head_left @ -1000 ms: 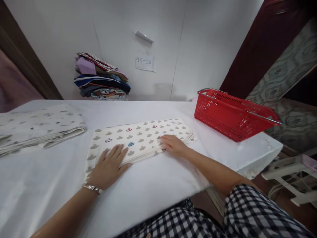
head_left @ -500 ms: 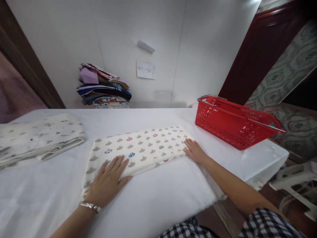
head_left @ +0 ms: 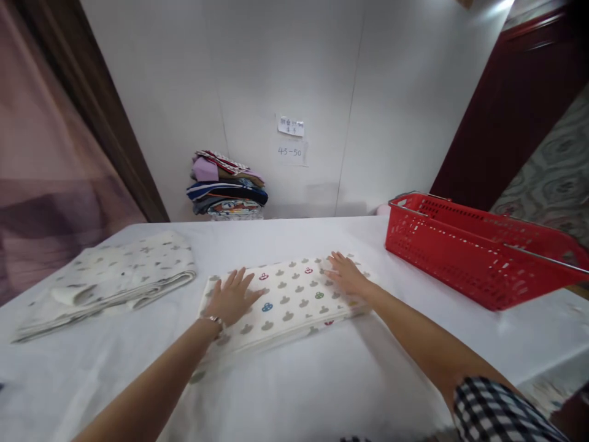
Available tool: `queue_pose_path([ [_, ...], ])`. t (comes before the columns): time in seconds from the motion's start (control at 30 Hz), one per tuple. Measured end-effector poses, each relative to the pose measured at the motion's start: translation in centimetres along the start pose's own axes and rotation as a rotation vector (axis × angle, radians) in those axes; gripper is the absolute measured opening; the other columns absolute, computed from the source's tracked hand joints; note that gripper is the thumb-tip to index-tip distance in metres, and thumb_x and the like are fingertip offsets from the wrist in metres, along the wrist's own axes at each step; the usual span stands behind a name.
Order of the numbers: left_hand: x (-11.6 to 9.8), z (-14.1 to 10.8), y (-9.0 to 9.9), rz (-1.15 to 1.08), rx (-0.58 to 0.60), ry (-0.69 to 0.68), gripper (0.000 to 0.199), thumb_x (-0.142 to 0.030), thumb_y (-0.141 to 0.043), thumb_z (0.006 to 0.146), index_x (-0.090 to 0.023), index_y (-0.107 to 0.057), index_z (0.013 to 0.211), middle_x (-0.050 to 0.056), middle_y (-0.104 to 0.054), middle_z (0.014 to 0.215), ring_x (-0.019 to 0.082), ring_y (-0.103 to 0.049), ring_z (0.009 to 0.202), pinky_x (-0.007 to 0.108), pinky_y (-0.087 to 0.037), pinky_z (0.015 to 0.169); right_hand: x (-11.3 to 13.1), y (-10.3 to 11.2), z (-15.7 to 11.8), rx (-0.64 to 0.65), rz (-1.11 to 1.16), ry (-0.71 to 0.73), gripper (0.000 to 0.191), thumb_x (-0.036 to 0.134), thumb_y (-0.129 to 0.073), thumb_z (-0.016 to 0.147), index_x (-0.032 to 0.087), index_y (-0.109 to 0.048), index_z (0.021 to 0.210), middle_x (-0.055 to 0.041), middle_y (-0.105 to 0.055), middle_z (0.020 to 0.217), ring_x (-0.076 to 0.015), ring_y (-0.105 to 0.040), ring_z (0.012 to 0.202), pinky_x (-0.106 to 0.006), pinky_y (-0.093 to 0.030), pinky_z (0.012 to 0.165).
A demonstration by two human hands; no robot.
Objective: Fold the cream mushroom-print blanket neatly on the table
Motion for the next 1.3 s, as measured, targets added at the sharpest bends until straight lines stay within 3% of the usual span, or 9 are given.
queue_pose_path([
  [0.17,4.1,1.4,-3.2,0.009,0.008,0.137,0.067,-0.061,-0.030,0.085,-0.024,-0.034,0.140,0.009,-0.025,0.150,0.029,-0.019,0.138,0.054,-0.017,0.108,-3.5,-3.1,2.8,0.077,-0.055,-0.185,0.059,0.050,-0.030,0.092,0.016,-0.033,0.140,-0.0121,-0.023,0.150,-0.0273,-0.015,0.139,-0.049,-0.013,0.109],
  [0.27,4.7,1.0,-3.8,-0.011,-0.007,0.112,0.067,-0.062,-0.030,0.085,-0.025,-0.034,0.140,0.008,-0.024,0.151,0.029,-0.019,0.138,0.054,-0.016,0.109,-5.4,-4.0,2.5,0.091,-0.055,-0.215,0.061,0.052,-0.028,0.091,0.016,-0.033,0.140,-0.0117,-0.023,0.150,-0.0282,-0.016,0.138,-0.050,-0.013,0.109],
  [0.37,4.5,1.2,-3.2,-0.036,0.033,0.118,0.061,-0.058,-0.030,0.086,-0.027,-0.038,0.138,0.009,-0.026,0.150,0.029,-0.021,0.137,0.056,-0.018,0.107,-5.5,-3.8,2.5,0.119,-0.046,-0.241,0.063,0.054,-0.028,0.090,0.017,-0.032,0.141,-0.0119,-0.022,0.150,-0.0279,-0.015,0.138,-0.050,-0.013,0.109],
  [0.47,3.9,2.3,-2.4,-0.056,0.093,0.148,0.058,-0.055,-0.025,0.089,-0.026,-0.040,0.136,0.011,-0.027,0.149,0.030,-0.022,0.137,0.058,-0.022,0.104,-2.9,-2.8,3.5,0.088,-0.048,-0.199,0.064,0.054,-0.026,0.091,0.017,-0.031,0.142,-0.0121,-0.017,0.151,-0.0275,-0.011,0.140,-0.052,-0.010,0.109],
  [0.53,3.1,3.3,-1.9,-0.033,0.086,0.133,0.062,-0.058,-0.024,0.088,-0.024,-0.038,0.137,0.011,-0.024,0.150,0.031,-0.017,0.139,0.059,-0.018,0.105,0.4,-2.4,4.5,0.049,-0.038,-0.059,0.066,0.056,-0.025,0.090,0.017,-0.028,0.143,-0.0103,-0.014,0.152,-0.0252,-0.006,0.140,-0.051,-0.006,0.110],
  [0.67,2.4,4.4,-2.8,-0.007,0.078,0.107,0.071,-0.065,-0.023,0.085,-0.023,-0.033,0.140,0.009,-0.021,0.151,0.030,-0.013,0.140,0.059,-0.009,0.108,5.5,-4.3,5.6,0.132,0.017,0.177,0.071,0.062,-0.019,0.089,0.018,-0.023,0.145,-0.0064,-0.013,0.153,-0.0221,-0.005,0.141,-0.047,-0.003,0.112],
  [0.8,3.3,4.6,-4.1,-0.048,0.063,0.111,0.074,-0.068,-0.020,0.083,-0.024,-0.031,0.142,0.008,-0.022,0.151,0.030,-0.016,0.139,0.058,-0.012,0.108,5.6,-6.1,5.7,0.198,0.046,0.166,0.072,0.063,-0.015,0.089,0.020,-0.019,0.147,-0.0036,-0.010,0.153,-0.0213,-0.004,0.141,-0.045,-0.004,0.112],
  [1.0,3.7,4.8,-4.3,-0.046,0.064,0.114,0.074,-0.067,-0.020,0.082,-0.024,-0.031,0.142,0.007,-0.021,0.151,0.030,-0.015,0.139,0.057,-0.012,0.109,5.7,-5.3,5.9,0.254,0.079,0.140,0.072,0.063,-0.017,0.089,0.019,-0.020,0.146,-0.0050,-0.011,0.153,-0.0226,-0.005,0.141,-0.048,-0.005,0.111],
  [1.3,3.6,5.1,-4.0,-0.027,0.028,0.110,0.080,-0.068,-0.021,0.081,-0.018,-0.028,0.143,0.008,-0.023,0.150,0.030,-0.016,0.139,0.056,-0.013,0.109,10.2,-5.8,5.5,0.219,0.133,0.238,0.076,0.065,-0.019,0.088,0.017,-0.018,0.147,-0.0082,-0.007,0.153,-0.0259,-0.001,0.140,-0.053,-0.002,0.110],
])
Point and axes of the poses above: each hand's wrist, its own z-axis towards the middle knuckle, its own y-axis out of the back of the hand, x = y × z, the point moved 8 cm from there along z, towards the middle knuckle
